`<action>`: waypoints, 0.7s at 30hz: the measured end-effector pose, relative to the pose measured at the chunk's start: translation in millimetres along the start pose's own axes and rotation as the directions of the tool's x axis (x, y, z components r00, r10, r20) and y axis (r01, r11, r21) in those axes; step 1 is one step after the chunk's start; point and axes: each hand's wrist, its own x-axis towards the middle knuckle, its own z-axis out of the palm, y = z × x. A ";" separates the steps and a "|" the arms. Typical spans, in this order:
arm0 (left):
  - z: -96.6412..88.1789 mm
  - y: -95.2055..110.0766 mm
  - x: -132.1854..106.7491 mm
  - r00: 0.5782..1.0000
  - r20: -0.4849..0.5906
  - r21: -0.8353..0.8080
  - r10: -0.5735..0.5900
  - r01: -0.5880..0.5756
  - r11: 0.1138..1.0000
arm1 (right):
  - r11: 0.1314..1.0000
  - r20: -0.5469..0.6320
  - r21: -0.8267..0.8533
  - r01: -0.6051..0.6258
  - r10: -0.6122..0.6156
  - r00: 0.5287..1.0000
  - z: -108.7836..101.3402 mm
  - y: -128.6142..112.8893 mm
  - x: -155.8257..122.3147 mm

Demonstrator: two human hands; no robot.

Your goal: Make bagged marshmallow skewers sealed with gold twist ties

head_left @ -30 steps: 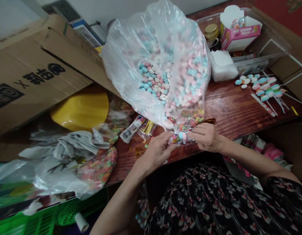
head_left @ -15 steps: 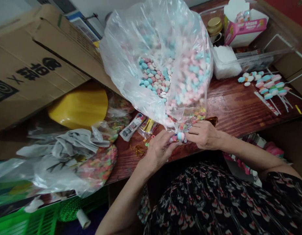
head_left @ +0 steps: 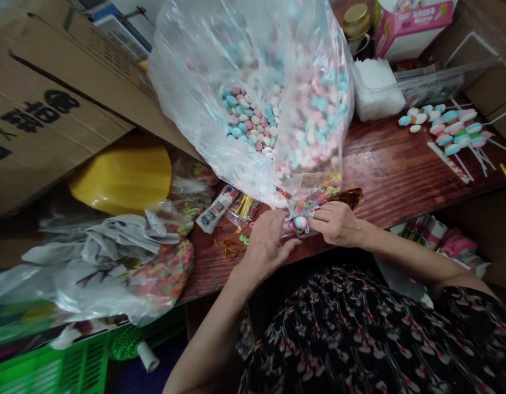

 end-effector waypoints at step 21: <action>13.0 -0.2 -2.0 0.967 0.249 -0.054 0.055 -0.043 0.998 | 0.989 0.075 0.056 0.134 -0.138 0.988 -4.3 4.3 -1.6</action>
